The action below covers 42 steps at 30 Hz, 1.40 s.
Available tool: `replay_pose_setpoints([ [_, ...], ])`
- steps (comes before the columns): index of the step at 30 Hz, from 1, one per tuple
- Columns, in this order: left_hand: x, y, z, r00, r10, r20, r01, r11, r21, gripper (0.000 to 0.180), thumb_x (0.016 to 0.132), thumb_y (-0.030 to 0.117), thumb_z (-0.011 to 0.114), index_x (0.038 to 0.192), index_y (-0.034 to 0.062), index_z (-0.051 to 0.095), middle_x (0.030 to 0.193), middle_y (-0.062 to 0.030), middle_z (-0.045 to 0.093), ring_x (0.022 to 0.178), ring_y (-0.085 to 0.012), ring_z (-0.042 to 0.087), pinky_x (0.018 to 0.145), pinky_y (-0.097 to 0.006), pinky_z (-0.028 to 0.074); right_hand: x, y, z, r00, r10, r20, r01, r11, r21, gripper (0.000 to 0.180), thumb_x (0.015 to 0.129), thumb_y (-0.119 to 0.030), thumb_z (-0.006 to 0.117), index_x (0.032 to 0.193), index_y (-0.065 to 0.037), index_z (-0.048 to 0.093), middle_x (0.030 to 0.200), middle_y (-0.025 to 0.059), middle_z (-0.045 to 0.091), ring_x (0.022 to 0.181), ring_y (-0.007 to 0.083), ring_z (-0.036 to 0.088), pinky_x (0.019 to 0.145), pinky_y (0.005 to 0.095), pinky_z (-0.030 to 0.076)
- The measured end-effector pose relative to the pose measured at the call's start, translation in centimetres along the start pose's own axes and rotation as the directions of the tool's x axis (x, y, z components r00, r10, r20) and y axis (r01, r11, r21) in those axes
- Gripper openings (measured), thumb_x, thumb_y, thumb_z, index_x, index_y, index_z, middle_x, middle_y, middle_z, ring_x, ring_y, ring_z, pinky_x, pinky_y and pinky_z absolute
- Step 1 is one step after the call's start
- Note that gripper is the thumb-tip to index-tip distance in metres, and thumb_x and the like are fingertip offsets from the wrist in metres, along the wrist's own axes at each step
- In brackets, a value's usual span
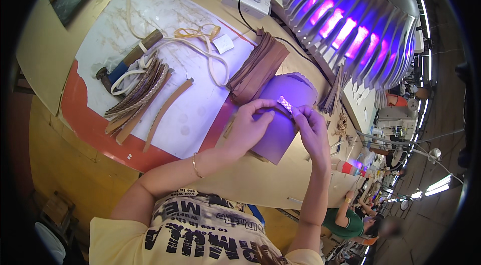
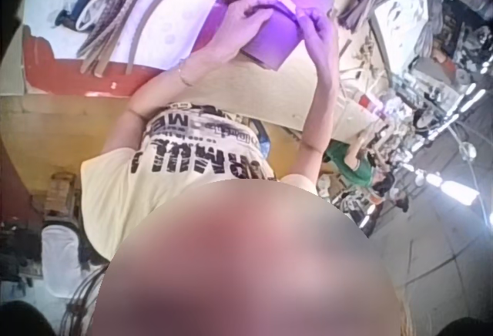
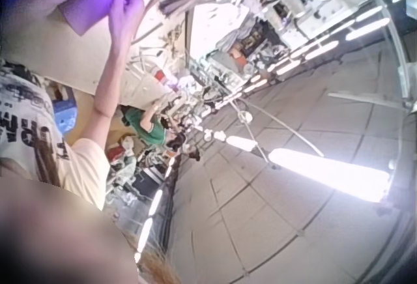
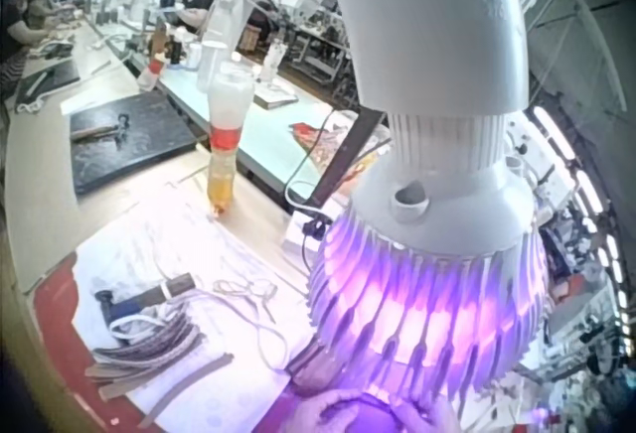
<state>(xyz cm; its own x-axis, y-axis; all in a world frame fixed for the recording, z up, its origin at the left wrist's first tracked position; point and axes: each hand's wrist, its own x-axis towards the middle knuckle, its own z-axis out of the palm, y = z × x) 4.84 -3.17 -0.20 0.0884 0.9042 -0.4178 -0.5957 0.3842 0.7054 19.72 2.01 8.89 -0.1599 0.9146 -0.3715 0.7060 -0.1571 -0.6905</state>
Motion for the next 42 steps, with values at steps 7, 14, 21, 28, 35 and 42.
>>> replay_pose_setpoints([
  [7,0.9,1.3,-0.4,0.992,-0.076,0.104,0.095,0.977,-0.191,0.037,0.096,0.007,0.059,0.131,-0.0029,0.053,0.106,-0.0076,0.069,0.093,-0.0096,0.064,0.083,-0.023,0.051,0.0,-0.4,-0.4,0.996,0.070,0.056,-0.074,0.994,0.085,0.028,0.100,-0.025,0.057,0.089,0.000,0.063,0.070,-0.0016,0.055,0.065,0.0062,0.049,0.061,0.0224,0.039],
  [14,1.4,1.3,0.1,0.997,-0.059,0.054,0.069,0.975,-0.210,0.049,0.094,0.002,0.059,0.139,-0.0045,0.042,0.106,-0.0108,0.069,0.091,-0.0109,0.066,0.081,-0.023,0.052,0.5,-0.6,-0.5,0.997,0.011,0.074,-0.012,1.000,0.018,0.026,0.100,-0.024,0.056,0.089,-0.001,0.063,0.068,-0.0028,0.054,0.064,0.0053,0.047,0.059,0.0220,0.037],
  [21,1.4,1.1,0.0,0.998,-0.045,0.053,0.054,0.982,-0.179,0.049,0.095,0.003,0.059,0.140,-0.0042,0.042,0.105,-0.0089,0.069,0.092,-0.0098,0.064,0.083,-0.022,0.051,0.5,-0.4,0.2,1.000,-0.016,0.017,0.017,0.998,-0.067,0.024,0.097,-0.021,0.060,0.095,0.002,0.067,0.069,0.0010,0.059,0.063,0.0065,0.049,0.058,0.0242,0.041],
  [28,1.4,0.9,-0.1,0.997,-0.050,0.063,0.062,0.976,-0.206,0.050,0.095,0.003,0.060,0.140,-0.0047,0.043,0.105,-0.0086,0.069,0.094,-0.0098,0.064,0.085,-0.023,0.051,0.2,-0.9,0.4,1.000,0.013,-0.019,-0.016,0.987,-0.159,0.026,0.096,-0.025,0.062,0.095,0.000,0.068,0.066,0.0057,0.062,0.061,0.0106,0.054,0.059,0.0279,0.044],
  [35,1.4,1.0,-0.1,0.997,-0.055,0.060,0.067,0.975,-0.212,0.050,0.094,0.004,0.061,0.141,-0.0046,0.042,0.106,-0.0087,0.069,0.095,-0.0105,0.065,0.086,-0.024,0.052,0.0,-1.2,0.5,0.999,0.034,-0.015,-0.036,0.987,-0.158,0.025,0.099,-0.022,0.058,0.090,0.001,0.064,0.071,-0.0035,0.054,0.064,0.0041,0.044,0.057,0.0218,0.036],
  [42,1.4,1.0,0.0,0.997,-0.058,0.056,0.069,0.973,-0.218,0.050,0.094,0.004,0.060,0.140,-0.0042,0.043,0.106,-0.0086,0.069,0.096,-0.0108,0.065,0.087,-0.024,0.052,0.2,-0.9,0.5,0.999,0.030,-0.044,-0.037,0.985,-0.167,0.026,0.095,-0.026,0.062,0.093,0.000,0.067,0.065,0.0067,0.060,0.059,0.0120,0.053,0.057,0.0298,0.043],
])
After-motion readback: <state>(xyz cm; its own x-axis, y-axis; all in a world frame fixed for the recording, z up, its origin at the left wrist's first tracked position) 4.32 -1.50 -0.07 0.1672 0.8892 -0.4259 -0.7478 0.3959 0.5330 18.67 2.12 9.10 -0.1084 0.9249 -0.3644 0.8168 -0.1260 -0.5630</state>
